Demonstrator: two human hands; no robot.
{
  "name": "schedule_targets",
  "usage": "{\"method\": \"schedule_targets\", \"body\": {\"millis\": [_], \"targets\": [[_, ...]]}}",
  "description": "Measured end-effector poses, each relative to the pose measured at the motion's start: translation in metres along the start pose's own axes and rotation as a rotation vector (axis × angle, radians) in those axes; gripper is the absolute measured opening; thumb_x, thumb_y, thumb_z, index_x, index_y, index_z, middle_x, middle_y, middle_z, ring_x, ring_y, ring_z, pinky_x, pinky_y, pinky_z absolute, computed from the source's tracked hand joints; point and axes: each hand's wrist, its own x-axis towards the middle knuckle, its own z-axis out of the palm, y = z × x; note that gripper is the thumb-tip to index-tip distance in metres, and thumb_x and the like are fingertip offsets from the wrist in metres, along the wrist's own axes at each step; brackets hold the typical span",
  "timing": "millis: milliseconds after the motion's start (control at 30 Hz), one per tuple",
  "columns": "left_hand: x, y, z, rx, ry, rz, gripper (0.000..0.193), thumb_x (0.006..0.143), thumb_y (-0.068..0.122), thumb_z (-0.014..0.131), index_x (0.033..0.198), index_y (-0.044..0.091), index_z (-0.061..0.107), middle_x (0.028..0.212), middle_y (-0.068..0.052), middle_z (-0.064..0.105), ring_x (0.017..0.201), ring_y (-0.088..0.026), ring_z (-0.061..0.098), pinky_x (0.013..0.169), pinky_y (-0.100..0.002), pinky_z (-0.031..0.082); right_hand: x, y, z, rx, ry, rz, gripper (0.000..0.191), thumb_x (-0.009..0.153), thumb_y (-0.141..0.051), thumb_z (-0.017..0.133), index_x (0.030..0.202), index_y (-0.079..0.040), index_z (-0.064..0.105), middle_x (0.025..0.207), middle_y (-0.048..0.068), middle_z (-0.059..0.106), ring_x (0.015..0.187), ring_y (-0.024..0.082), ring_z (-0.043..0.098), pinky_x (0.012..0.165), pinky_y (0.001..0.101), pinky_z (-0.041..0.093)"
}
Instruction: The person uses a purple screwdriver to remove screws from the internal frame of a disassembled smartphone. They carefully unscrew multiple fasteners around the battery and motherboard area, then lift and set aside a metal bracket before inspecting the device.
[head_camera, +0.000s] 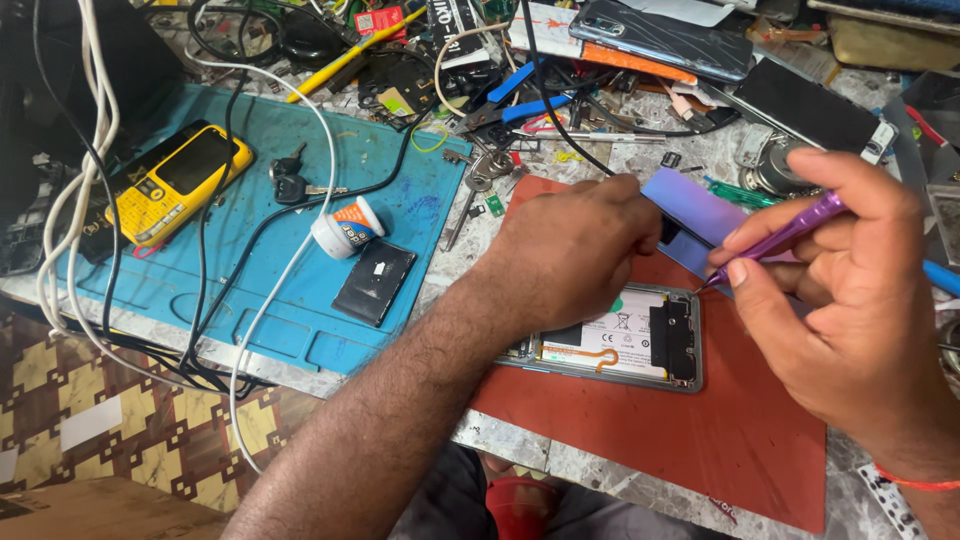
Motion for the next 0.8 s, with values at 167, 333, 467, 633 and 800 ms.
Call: {"method": "schedule_targets", "body": {"millis": [167, 333, 467, 633, 800], "targets": [[0.001, 0.005, 0.001, -0.167, 0.007, 0.108, 0.018, 0.089, 0.013, 0.064, 0.105, 0.015, 0.074, 0.107, -0.005, 0.068, 0.111, -0.025, 0.066, 0.093, -0.041, 0.054, 0.000, 0.000, -0.001, -0.018, -0.028, -0.003, 0.066, 0.090, 0.013, 0.058, 0.146, -0.003, 0.025, 0.112, 0.018, 0.062, 0.102, 0.020, 0.069, 0.088, 0.0323, 0.062], [0.004, 0.005, 0.007, -0.272, -0.048, 0.195, 0.017, 0.094, 0.021, 0.069, 0.108, 0.013, 0.075, 0.105, -0.005, 0.072, 0.110, -0.026, 0.066, 0.097, -0.041, 0.053, 0.000, 0.001, -0.002, -0.128, 0.008, -0.011, 0.063, 0.091, 0.010, 0.066, 0.142, -0.002, 0.032, 0.109, 0.016, 0.060, 0.100, 0.018, 0.067, 0.083, 0.0290, 0.061], [0.011, 0.002, 0.010, -0.375, -0.119, 0.126, 0.017, 0.096, 0.022, 0.068, 0.107, 0.011, 0.075, 0.103, -0.006, 0.074, 0.104, -0.023, 0.070, 0.091, -0.037, 0.056, 0.000, 0.004, -0.004, -0.086, 0.001, -0.009, 0.061, 0.093, 0.008, 0.066, 0.144, -0.002, 0.032, 0.108, 0.013, 0.058, 0.099, 0.015, 0.066, 0.084, 0.0266, 0.061], [0.014, 0.001, 0.010, -0.420, -0.134, 0.128, 0.016, 0.097, 0.019, 0.068, 0.107, 0.009, 0.074, 0.102, -0.006, 0.075, 0.101, -0.021, 0.073, 0.089, -0.035, 0.058, 0.000, 0.006, -0.005, -0.064, 0.013, 0.030, 0.060, 0.094, 0.008, 0.066, 0.144, -0.002, 0.032, 0.109, 0.013, 0.058, 0.099, 0.014, 0.066, 0.081, 0.0261, 0.061], [0.012, 0.003, 0.008, -0.417, -0.150, 0.086, 0.018, 0.094, 0.021, 0.070, 0.106, 0.008, 0.074, 0.101, -0.006, 0.074, 0.097, -0.020, 0.073, 0.086, -0.033, 0.059, 0.002, 0.003, -0.003, -0.057, -0.011, -0.016, 0.058, 0.095, 0.007, 0.064, 0.143, -0.002, 0.033, 0.109, 0.013, 0.059, 0.100, 0.014, 0.066, 0.085, 0.0265, 0.061]]}}
